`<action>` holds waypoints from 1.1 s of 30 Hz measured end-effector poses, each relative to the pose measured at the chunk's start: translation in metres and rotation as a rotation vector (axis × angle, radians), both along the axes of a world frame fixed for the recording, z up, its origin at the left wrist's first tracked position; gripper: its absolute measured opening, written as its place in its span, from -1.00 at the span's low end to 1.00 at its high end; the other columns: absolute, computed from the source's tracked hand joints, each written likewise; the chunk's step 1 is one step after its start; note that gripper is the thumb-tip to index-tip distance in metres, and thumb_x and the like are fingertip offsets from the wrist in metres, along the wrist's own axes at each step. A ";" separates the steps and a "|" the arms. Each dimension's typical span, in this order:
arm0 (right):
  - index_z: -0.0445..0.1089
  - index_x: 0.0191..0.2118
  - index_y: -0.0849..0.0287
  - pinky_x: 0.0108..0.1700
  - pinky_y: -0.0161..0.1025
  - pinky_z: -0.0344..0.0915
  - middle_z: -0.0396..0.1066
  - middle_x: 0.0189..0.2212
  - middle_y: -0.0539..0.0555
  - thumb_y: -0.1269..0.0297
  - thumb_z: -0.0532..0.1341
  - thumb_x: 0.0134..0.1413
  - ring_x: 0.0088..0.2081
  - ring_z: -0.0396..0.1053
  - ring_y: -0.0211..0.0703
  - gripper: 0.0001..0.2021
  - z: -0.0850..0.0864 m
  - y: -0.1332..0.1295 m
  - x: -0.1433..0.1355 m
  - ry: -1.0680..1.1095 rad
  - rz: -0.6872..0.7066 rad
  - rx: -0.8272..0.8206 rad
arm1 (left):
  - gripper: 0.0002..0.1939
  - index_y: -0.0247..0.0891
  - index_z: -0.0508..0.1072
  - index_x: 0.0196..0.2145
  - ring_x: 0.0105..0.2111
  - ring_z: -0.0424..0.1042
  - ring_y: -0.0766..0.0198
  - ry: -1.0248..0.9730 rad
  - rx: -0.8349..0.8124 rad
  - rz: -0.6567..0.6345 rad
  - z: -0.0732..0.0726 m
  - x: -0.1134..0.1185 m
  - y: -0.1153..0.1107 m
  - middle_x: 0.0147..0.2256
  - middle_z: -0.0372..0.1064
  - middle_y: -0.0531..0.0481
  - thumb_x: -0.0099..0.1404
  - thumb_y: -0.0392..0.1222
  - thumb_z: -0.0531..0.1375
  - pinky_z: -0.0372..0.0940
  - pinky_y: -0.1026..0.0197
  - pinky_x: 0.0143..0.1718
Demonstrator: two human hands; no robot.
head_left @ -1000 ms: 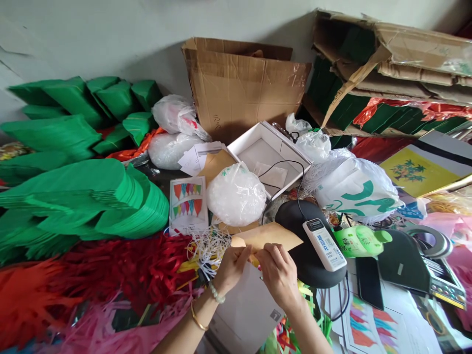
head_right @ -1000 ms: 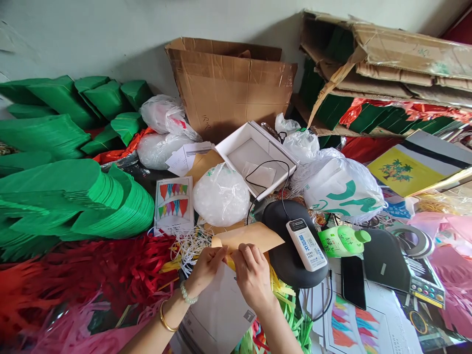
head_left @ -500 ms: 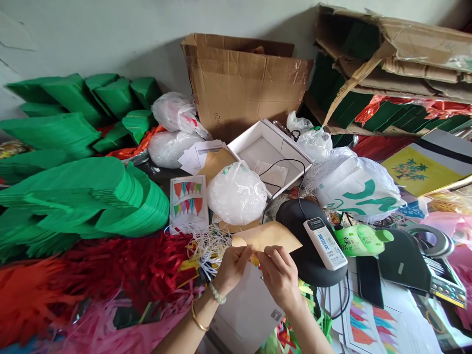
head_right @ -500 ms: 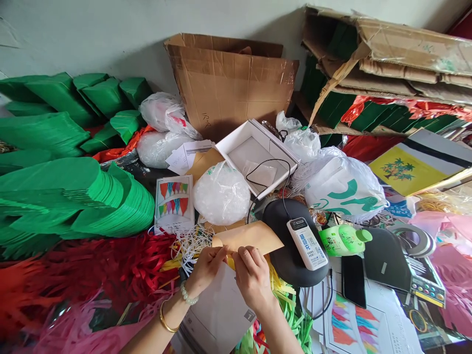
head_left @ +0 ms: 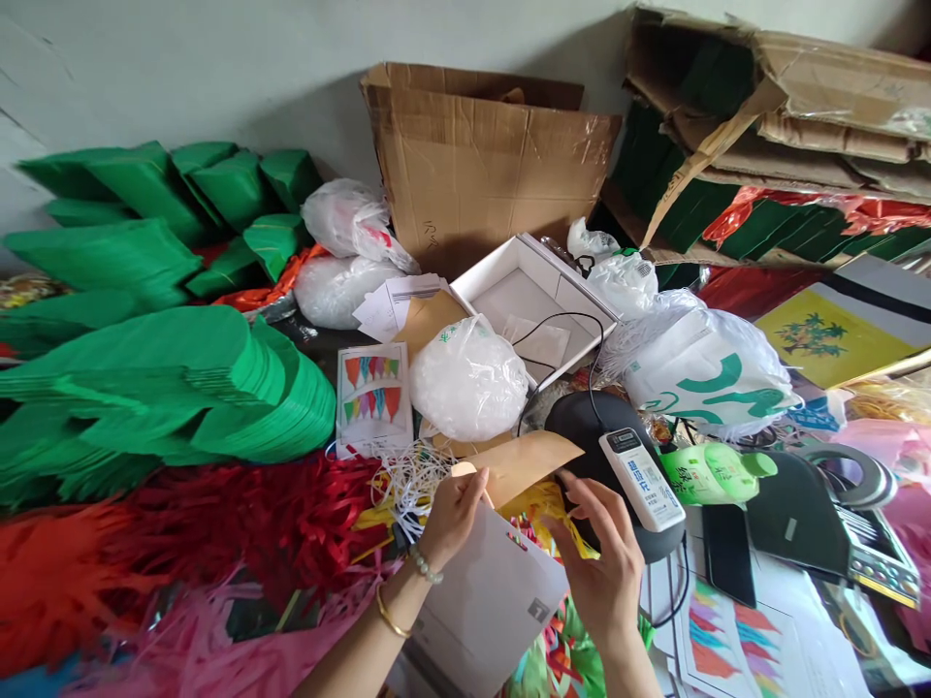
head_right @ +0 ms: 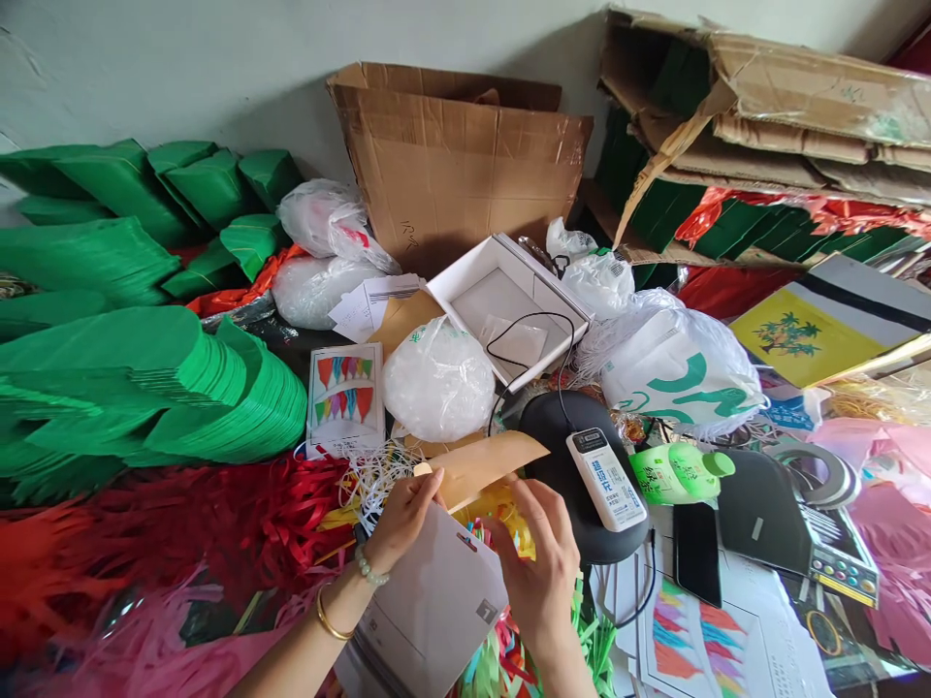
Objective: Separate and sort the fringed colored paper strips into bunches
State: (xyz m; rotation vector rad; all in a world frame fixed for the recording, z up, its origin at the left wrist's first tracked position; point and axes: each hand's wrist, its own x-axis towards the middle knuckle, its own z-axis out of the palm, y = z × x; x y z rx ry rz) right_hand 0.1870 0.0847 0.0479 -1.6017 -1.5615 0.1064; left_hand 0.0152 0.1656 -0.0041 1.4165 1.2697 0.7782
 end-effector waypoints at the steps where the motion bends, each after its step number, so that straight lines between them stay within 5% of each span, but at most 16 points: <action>1: 0.27 0.19 0.02 -0.17 -0.09 0.42 0.43 -0.08 0.16 0.23 0.31 0.10 -0.15 0.44 0.01 -0.48 -0.001 -0.004 0.002 0.038 0.010 -0.104 | -0.39 -0.23 0.23 -0.72 -0.64 0.15 0.35 0.001 0.005 0.009 0.000 -0.001 0.001 -0.71 0.11 0.10 0.35 0.20 -0.02 0.04 0.26 -0.53; 3: 0.05 0.33 0.01 -0.18 -0.11 0.45 0.49 -0.13 0.11 0.19 0.32 0.07 -0.19 0.48 -0.01 -0.27 -0.006 -0.015 0.004 0.118 0.101 -0.306 | -0.38 -0.23 0.25 -0.71 -0.63 0.16 0.35 -0.002 0.014 0.014 0.002 -0.004 0.001 -0.71 0.13 0.10 0.35 0.22 -0.03 0.04 0.26 -0.53; 6: -0.02 0.36 0.02 -0.35 -0.27 0.44 0.52 -0.41 -0.04 0.24 0.22 0.19 -0.44 0.46 -0.18 -0.33 -0.015 -0.032 -0.002 0.328 0.197 -0.463 | -0.41 -0.25 0.31 -0.70 -0.65 0.14 0.36 -0.024 0.016 -0.059 0.009 -0.014 0.000 -0.71 0.15 0.11 0.28 0.25 0.07 0.03 0.28 -0.57; 11: -0.02 0.35 0.09 -0.47 -0.32 0.36 0.50 -0.38 0.02 0.18 0.20 0.23 -0.50 0.39 -0.22 -0.36 -0.006 -0.041 -0.014 0.518 0.138 -0.384 | -0.65 -0.31 0.52 -0.55 -0.59 0.27 0.31 -0.119 -0.071 -0.502 0.043 -0.040 -0.012 -0.62 0.34 0.05 0.10 0.07 0.33 0.12 0.31 -0.57; 14: 0.20 0.23 0.05 -0.18 -0.09 0.41 0.43 -0.13 0.16 0.18 0.26 0.16 -0.18 0.42 -0.01 -0.47 0.014 -0.041 -0.019 0.286 0.064 -0.125 | -0.73 -0.29 0.61 -0.32 -0.38 0.45 0.14 -0.229 -0.058 -0.388 0.071 -0.050 -0.029 -0.42 0.53 -0.07 0.17 -0.01 0.31 0.32 0.23 -0.37; 17: 0.45 -0.15 0.07 -0.01 0.05 0.28 0.27 0.00 0.19 0.22 0.22 0.19 0.04 0.26 0.11 -0.86 0.039 -0.049 -0.029 0.116 0.072 0.064 | -0.67 -0.26 0.60 -0.15 -0.25 0.50 0.06 -0.285 -0.035 -0.217 0.095 -0.056 -0.051 -0.27 0.57 -0.09 0.16 -0.05 0.32 0.39 0.15 -0.24; 20: 0.40 -0.36 0.10 -0.13 -0.04 0.27 0.27 -0.17 0.13 0.28 0.16 0.23 -0.12 0.26 0.01 -0.86 0.058 -0.061 -0.042 0.075 0.194 0.013 | -0.67 -0.28 0.60 -0.16 -0.29 0.52 0.09 -0.227 -0.004 -0.103 0.109 -0.061 -0.073 -0.28 0.59 -0.09 0.16 -0.05 0.33 0.41 0.17 -0.28; 25: 0.36 -0.34 0.12 -0.19 -0.12 0.19 0.26 -0.25 0.07 0.35 0.15 0.23 -0.22 0.20 -0.07 -0.89 0.072 -0.074 -0.056 0.030 0.285 -0.053 | -0.73 -0.31 0.61 -0.24 -0.26 0.53 0.10 -0.271 0.042 -0.064 0.123 -0.064 -0.101 -0.31 0.60 -0.08 0.18 -0.07 0.32 0.43 0.17 -0.20; 33: 0.37 -0.33 0.12 -0.14 -0.12 0.14 0.25 -0.22 0.08 0.34 0.17 0.23 -0.22 0.19 -0.08 -0.91 0.073 -0.087 -0.073 -0.082 0.158 0.080 | -0.69 -0.28 0.60 -0.14 -0.14 0.52 0.04 -0.365 0.053 -0.072 0.135 -0.064 -0.127 -0.21 0.59 -0.07 0.21 -0.07 0.29 0.39 0.07 -0.02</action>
